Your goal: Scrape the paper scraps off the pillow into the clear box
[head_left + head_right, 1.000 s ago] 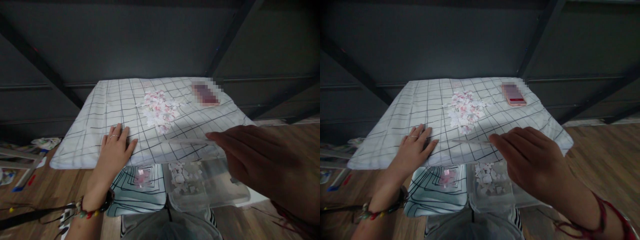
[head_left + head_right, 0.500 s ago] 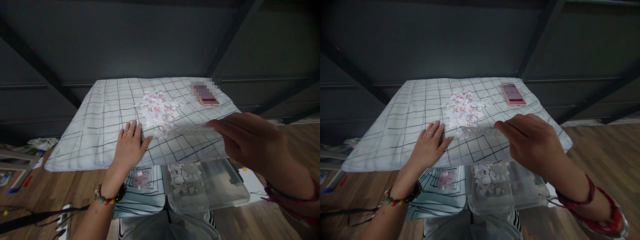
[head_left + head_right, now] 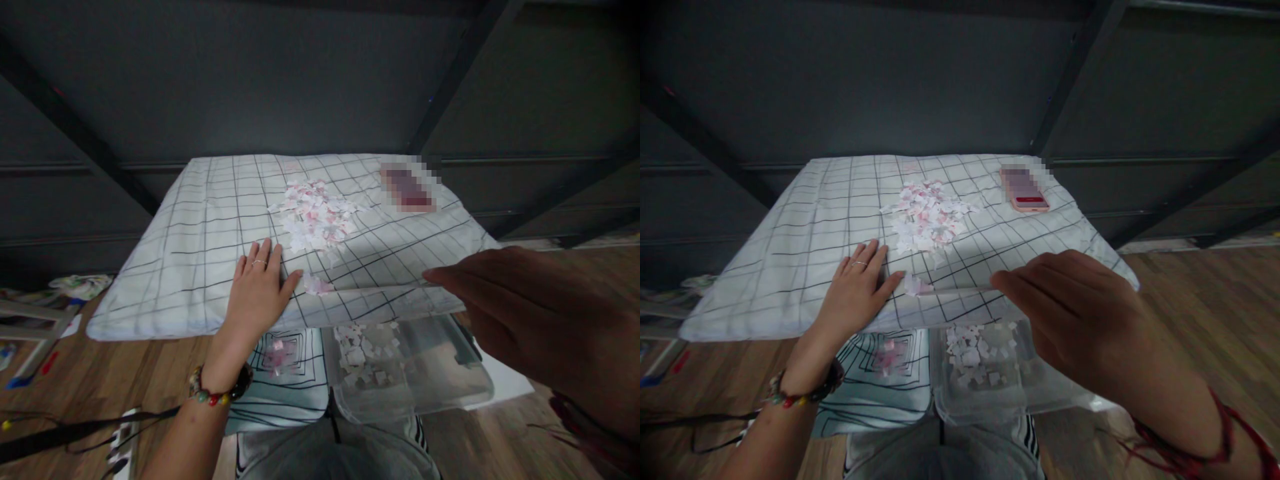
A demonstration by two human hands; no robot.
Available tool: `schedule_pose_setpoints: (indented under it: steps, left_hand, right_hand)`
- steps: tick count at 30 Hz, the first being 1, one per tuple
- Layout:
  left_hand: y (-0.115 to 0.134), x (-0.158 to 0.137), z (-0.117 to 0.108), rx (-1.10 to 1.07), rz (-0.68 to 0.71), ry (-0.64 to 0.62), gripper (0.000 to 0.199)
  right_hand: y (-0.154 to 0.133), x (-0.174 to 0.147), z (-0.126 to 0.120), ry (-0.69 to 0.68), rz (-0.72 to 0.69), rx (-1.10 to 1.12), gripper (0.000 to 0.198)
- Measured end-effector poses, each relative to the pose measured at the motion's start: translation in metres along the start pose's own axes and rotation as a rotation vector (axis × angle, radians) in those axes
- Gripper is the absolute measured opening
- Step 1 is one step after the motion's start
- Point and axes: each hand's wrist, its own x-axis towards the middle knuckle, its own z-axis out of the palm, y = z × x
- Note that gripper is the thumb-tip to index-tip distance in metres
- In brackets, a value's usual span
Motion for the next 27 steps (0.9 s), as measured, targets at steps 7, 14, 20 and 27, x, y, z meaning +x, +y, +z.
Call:
schedule_pose_setpoints:
  steps: [7, 14, 20, 27]
  left_hand:
    - [-0.001, 0.0, -0.001, -0.014, -0.01, -0.024, 0.063]
    - [-0.001, 0.0, -0.001, -0.025, 0.002, -0.018, 0.063]
    - [0.0, 0.001, -0.002, -0.02, -0.002, -0.024, 0.063]
    - [0.0, 0.001, -0.001, -0.016, 0.001, -0.006, 0.062]
  right_hand:
    - [0.008, -0.002, 0.01, 0.034, -0.072, -0.068, 0.033]
    - [0.013, 0.0, 0.022, 0.095, -0.049, -0.144, 0.027]
    - [0.01, 0.0, 0.018, 0.077, -0.037, -0.122, 0.025]
    - [0.002, 0.003, 0.013, 0.032, -0.061, -0.045, 0.033]
